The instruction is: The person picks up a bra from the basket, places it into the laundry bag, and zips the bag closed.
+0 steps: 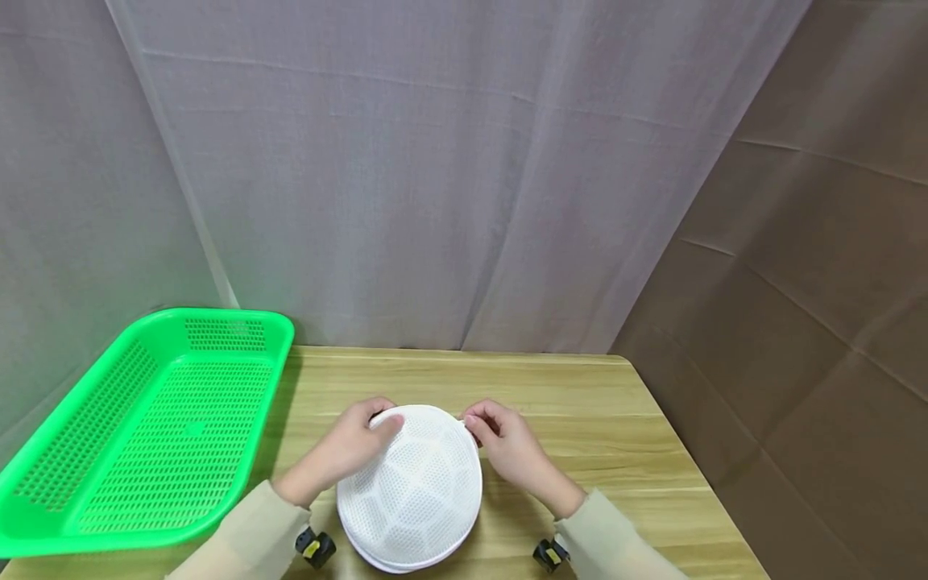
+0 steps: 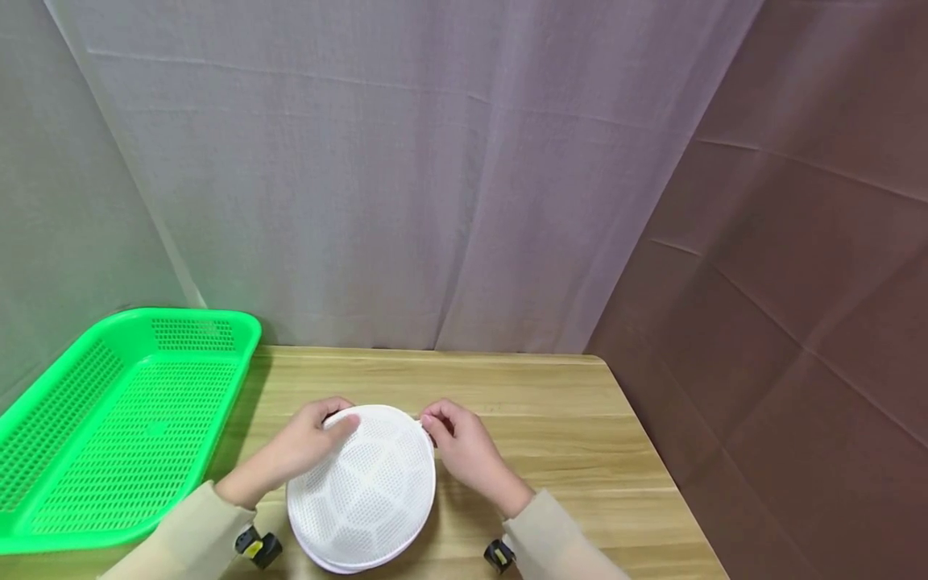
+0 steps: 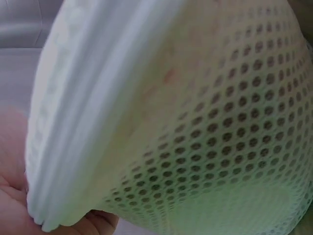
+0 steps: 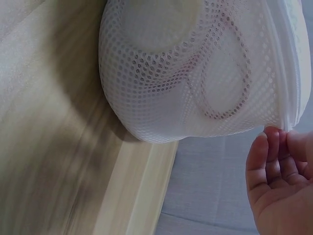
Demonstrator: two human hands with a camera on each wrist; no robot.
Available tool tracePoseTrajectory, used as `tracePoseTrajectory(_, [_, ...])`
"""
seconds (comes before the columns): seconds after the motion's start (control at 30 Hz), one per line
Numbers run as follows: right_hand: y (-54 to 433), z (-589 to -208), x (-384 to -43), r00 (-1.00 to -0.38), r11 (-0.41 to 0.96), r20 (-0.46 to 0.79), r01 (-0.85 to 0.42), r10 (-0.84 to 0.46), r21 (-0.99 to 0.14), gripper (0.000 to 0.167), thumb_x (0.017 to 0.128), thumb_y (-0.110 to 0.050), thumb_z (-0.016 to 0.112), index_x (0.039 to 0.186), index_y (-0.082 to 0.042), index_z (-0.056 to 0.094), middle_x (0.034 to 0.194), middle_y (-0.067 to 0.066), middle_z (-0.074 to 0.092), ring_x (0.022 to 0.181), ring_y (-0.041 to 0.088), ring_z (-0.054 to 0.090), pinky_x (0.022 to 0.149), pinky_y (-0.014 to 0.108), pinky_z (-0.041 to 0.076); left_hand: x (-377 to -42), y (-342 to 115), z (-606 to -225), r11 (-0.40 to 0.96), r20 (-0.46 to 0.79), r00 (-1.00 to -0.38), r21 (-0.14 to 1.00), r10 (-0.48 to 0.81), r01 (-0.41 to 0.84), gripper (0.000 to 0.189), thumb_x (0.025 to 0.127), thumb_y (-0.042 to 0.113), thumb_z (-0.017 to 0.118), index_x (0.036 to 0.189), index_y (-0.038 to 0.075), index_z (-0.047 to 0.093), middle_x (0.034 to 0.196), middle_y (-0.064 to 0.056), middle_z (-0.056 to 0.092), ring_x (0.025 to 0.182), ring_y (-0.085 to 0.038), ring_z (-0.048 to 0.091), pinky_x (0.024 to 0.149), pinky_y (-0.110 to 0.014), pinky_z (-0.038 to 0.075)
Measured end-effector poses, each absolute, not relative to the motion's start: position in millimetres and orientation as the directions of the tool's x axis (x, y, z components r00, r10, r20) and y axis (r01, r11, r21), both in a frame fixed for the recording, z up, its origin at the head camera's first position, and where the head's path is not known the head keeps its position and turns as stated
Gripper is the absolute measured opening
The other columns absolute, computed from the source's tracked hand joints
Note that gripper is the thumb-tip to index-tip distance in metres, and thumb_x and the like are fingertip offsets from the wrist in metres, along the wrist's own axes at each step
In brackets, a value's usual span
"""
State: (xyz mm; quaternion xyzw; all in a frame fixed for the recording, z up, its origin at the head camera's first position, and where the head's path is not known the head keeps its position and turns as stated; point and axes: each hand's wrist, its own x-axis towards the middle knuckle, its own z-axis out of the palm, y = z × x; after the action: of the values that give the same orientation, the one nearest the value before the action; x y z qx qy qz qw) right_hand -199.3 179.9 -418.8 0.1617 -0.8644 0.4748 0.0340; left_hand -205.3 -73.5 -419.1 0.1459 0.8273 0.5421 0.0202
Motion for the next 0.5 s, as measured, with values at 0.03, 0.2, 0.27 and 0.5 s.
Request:
tracePoseTrajectory(0.03, [179.8,-419.2,-199.0,-0.946,0.498,0.213,-0.312,-0.246,-0.809,0.011,0.098,-0.016,0.057,0.093,-0.012,0.065,0.079,-0.004,0.063,0.072,0.013,0.06,0.066,0.035,0.054,-205.4,-73.8,-419.9,0.374,0.129,-0.96,0.901,0.249,0.219,0.01,0.095,0.015,0.061,0.095,0.007,0.066,0.084,-0.001,0.062,0.082,-0.015,0.056,0.077,-0.035,0.048])
tracePoseTrajectory(0.2, [179.7,-421.5,-198.2,-0.948,0.507,0.215,-0.307,-0.233,-0.805,0.011,0.098,-0.02,0.058,0.091,-0.014,0.065,0.078,-0.005,0.063,0.074,0.014,0.061,0.067,0.033,0.054,-206.7,-74.6,-423.4,0.38,0.112,-0.978,0.909,0.177,0.173,0.012,0.095,0.015,0.06,0.097,0.008,0.069,0.091,-0.001,0.065,0.089,-0.017,0.057,0.084,-0.039,0.047])
tracePoseTrajectory(0.27, [179.8,-423.1,-198.5,-0.95,0.507,0.213,-0.303,-0.228,-0.807,0.011,0.098,-0.02,0.058,0.091,-0.013,0.064,0.077,-0.004,0.062,0.074,0.015,0.061,0.067,0.033,0.054,-206.3,-75.9,-423.8,0.369,0.104,-0.982,0.916,0.157,0.156,0.014,0.096,0.016,0.059,0.098,0.007,0.069,0.093,-0.003,0.066,0.09,-0.018,0.057,0.086,-0.04,0.046])
tracePoseTrajectory(0.5, [175.7,-415.2,-191.9,-0.956,0.473,0.199,-0.28,-0.214,-0.836,0.009,0.097,-0.008,0.057,0.091,-0.004,0.062,0.077,0.006,0.062,0.075,0.026,0.061,0.069,0.042,0.054,-209.0,-80.5,-427.7,0.371,0.069,-0.993,0.923,0.098,0.101,0.017,0.096,0.019,0.059,0.101,0.006,0.068,0.097,-0.004,0.066,0.094,-0.02,0.057,0.09,-0.042,0.043])
